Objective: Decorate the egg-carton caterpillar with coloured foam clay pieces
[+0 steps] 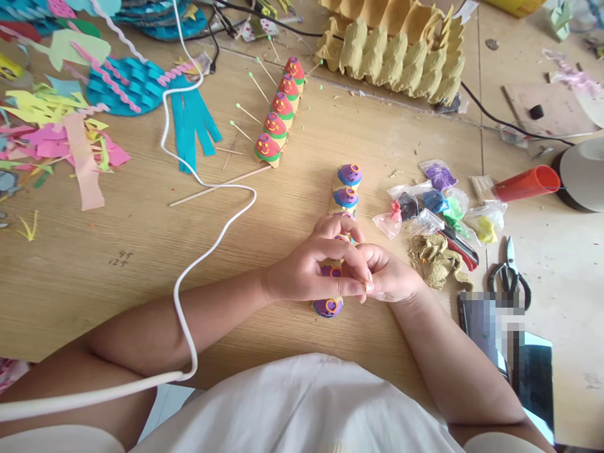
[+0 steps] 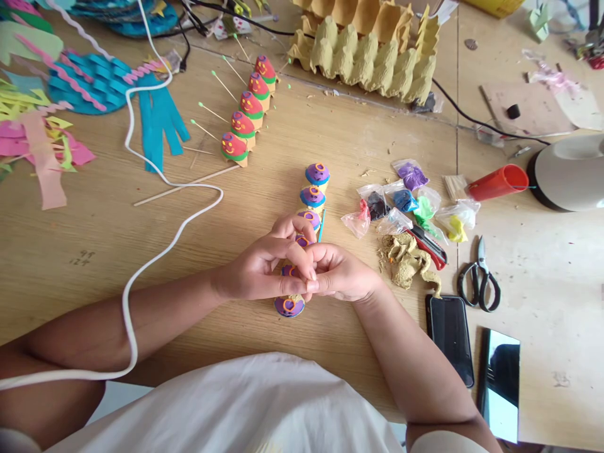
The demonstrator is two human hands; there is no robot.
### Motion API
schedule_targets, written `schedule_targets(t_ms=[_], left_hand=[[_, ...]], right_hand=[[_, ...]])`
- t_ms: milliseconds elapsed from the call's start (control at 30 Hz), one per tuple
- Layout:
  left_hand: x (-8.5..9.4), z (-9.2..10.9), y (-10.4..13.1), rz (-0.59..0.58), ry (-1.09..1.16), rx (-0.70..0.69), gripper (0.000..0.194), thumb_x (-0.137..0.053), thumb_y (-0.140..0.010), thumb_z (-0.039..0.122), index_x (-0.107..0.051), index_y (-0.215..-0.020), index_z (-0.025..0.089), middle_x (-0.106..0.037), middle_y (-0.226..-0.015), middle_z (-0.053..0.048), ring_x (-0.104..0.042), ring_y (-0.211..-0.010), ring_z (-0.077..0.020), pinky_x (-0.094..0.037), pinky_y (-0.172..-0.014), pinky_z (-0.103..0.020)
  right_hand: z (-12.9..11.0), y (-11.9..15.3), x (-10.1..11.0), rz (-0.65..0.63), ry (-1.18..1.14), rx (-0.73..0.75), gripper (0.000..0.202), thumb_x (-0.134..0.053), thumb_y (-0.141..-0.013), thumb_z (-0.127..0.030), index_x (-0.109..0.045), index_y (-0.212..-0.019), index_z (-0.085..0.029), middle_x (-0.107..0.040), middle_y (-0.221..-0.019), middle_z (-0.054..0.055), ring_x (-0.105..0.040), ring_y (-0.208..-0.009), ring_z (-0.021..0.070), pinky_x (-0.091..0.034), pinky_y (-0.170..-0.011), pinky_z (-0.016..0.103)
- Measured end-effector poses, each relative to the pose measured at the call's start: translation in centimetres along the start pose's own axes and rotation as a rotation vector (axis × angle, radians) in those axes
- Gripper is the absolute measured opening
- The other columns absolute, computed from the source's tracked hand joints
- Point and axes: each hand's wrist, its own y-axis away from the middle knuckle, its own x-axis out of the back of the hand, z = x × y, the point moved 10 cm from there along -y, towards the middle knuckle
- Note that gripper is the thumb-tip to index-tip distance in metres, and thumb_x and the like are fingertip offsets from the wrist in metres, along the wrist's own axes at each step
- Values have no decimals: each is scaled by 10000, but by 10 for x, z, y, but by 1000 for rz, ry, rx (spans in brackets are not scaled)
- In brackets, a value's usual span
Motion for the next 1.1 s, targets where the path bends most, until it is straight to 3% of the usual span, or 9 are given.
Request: schedule_targets(t_ms=[333,567,767,1100], left_hand=[[-2,2,0,-25,-19,8,98,-878,-810,296,-789,-839,271,-590,-1081,-58,-517,-1243,-239,-380,-1196,-440],[-2,4,-1,-30,4,-41,116,-905,-786,307,-807,-838,275,-572,-1067,-45,-530,-1179,-221,-365,-1179,-423],[-3,-5,0,-40,43,22,190,-925,-741,432,-816,-772,279,-580,-1066,-55,-548,-1148,-230,-394,-1169,-441],[0,-11,4,7,9,75,378,-852,-745,620,-791,-797,250,-578,-1101,-73,-532,-1160,-247,-412,-1160,-445]], right_hand=[[-10,1,-10,-87,-9,42,337,-903,-804,-292,-620,-708,-136,-669,-665,-27,-567,-552,42,-464,-549,145],[-3,6,-7,-58,40,-38,348,-918,-787,-295,-620,-734,-122,-653,-667,-35,-575,-563,47,-492,-575,159],[3,6,-8,-47,31,-83,374,-951,-734,-292,-616,-733,-128,-608,-645,-61,-528,-553,37,-467,-575,161],[7,-2,-11,-58,-102,2,435,-964,-700,-305,-554,-717,-159,-628,-665,-55,-523,-563,56,-461,-565,179]])
